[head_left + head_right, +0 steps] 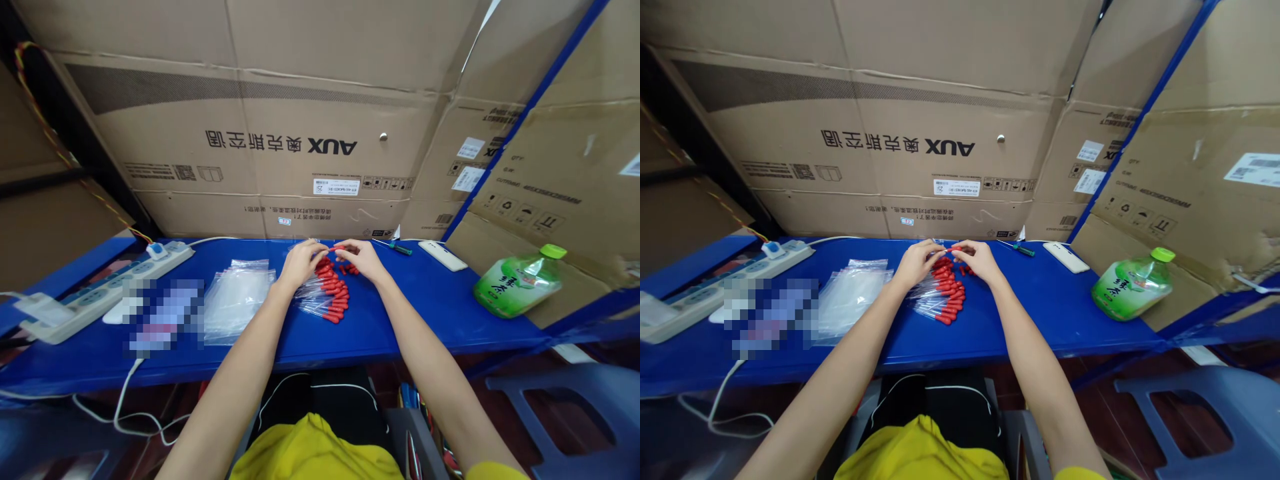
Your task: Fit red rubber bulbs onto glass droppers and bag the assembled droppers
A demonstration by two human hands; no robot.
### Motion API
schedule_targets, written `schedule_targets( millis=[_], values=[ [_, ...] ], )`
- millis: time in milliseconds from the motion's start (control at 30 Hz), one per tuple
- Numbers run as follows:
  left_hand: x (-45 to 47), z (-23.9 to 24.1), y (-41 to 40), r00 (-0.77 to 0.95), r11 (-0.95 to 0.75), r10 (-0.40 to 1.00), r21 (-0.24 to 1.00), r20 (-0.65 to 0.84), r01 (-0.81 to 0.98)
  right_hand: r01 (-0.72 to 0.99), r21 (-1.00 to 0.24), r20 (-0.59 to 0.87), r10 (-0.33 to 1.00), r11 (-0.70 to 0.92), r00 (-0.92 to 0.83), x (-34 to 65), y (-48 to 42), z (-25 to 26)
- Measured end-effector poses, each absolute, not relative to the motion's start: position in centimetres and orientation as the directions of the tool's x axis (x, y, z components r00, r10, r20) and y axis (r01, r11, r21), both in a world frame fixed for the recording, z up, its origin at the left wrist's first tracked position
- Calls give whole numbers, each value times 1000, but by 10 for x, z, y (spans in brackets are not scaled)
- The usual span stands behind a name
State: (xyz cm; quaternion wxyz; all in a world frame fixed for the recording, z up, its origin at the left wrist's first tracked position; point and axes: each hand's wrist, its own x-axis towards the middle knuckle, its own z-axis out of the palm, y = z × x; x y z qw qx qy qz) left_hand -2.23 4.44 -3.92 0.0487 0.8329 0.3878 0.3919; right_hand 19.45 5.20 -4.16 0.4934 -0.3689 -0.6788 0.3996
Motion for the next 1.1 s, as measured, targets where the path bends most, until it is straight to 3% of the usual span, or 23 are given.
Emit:
schedule_targets(
  millis=[500, 1100],
  values=[
    [-25, -40, 49, 417, -745, 656, 455, 629, 487, 21, -916, 390, 901, 401, -192, 190, 53, -46],
    [-27, -40, 49, 461, -756, 649, 444, 605, 481, 16, -930, 356, 912, 367, -203, 185, 49, -44]
  ],
)
